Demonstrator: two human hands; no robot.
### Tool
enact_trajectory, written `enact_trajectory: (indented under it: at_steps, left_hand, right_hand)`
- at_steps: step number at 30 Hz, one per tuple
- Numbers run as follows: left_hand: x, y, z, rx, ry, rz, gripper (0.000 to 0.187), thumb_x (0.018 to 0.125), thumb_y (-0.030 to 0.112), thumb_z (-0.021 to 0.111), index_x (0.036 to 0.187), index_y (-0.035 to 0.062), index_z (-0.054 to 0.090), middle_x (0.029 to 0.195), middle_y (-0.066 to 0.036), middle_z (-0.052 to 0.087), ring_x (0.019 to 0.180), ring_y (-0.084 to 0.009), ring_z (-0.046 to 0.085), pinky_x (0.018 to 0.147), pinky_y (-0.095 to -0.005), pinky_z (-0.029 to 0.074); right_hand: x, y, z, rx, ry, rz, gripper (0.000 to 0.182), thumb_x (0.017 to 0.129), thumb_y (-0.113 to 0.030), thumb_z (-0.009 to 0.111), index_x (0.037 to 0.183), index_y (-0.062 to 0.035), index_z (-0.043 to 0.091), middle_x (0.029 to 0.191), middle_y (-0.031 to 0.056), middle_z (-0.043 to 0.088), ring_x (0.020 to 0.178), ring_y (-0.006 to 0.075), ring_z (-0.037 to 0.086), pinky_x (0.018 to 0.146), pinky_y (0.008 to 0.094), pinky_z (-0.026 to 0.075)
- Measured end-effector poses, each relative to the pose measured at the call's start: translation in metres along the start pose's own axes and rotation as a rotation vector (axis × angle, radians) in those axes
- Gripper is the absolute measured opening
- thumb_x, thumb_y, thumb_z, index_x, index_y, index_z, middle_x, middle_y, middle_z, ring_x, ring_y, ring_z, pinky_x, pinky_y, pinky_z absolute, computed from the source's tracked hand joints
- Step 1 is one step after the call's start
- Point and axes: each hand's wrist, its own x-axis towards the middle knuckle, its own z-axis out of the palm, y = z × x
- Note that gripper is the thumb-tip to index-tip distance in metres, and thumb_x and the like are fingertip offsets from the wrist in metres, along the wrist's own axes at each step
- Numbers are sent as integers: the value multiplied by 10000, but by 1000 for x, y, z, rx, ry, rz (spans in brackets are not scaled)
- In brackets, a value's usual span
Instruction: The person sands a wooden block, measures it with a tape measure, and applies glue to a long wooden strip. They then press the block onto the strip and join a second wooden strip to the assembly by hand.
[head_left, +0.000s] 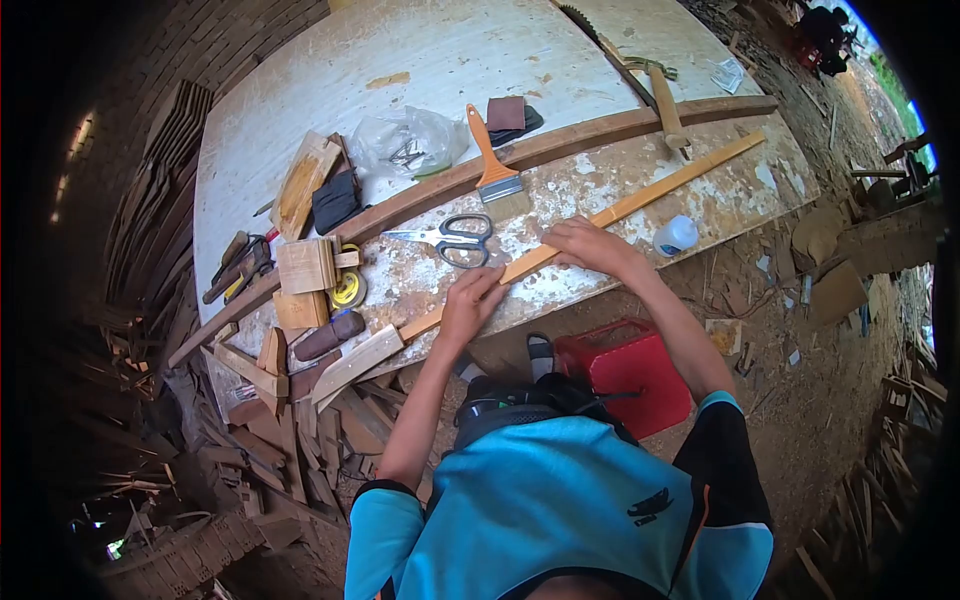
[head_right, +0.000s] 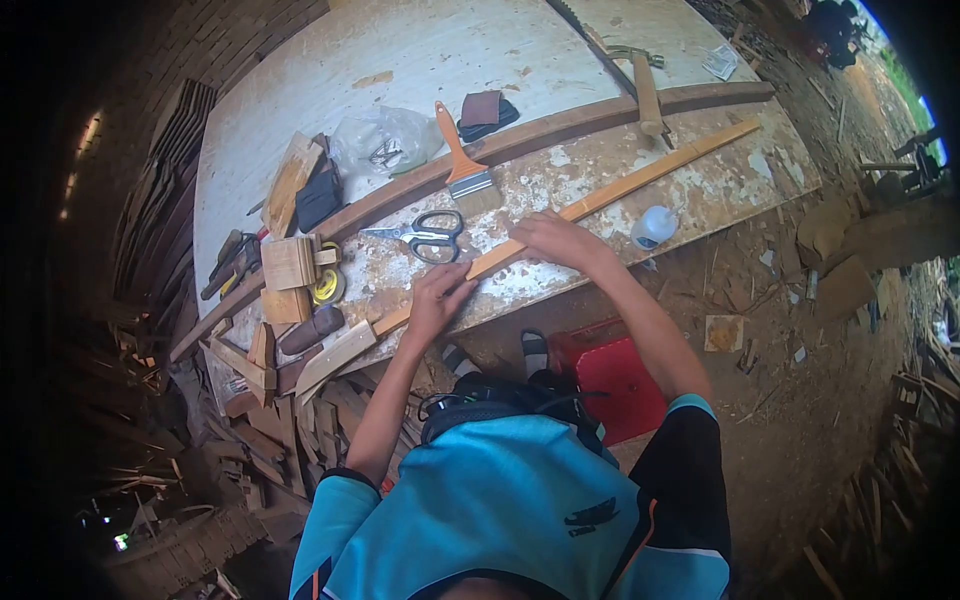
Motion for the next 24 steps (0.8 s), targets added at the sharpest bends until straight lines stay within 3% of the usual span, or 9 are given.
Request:
enact_trajectory:
  at_steps: [5,9,18,24]
  left_hand:
    - [0,0,2,62,32,39,302,756,108,693,1037,11,639,928,-150,630,814,-295,618,724,-347,496]
    - [-3,-2,6,136,45,112,302,753,105,694,1032,5,636,935,-156,627,828,-304,615,728,-351,496]
    - [-2,-3,7,41,47,28,307,747,88,692,1027,-20,625,961,-202,628,899,-337,602,782,-368,485]
    - [-1,-4,8,118,54,125,294,752,81,685,1022,-20,626,980,-204,626,915,-337,601,800,-374,482]
  right_hand:
    - [-2,0,5,-69,-41,5,429,775,-216,612,1147,-55,472,988,101,546,1002,270,504,883,405,386]
    - [-2,10,6,-14,-65,-34,399,781,-240,603,1126,-68,499,983,91,544,1011,264,502,889,401,380]
    - [-1,7,4,99,-35,18,367,798,-241,587,1116,-68,523,1000,104,554,1016,269,507,894,391,374]
    - [-3,4,-1,125,0,2,349,822,-271,575,1105,-69,543,988,108,572,987,272,524,877,391,375]
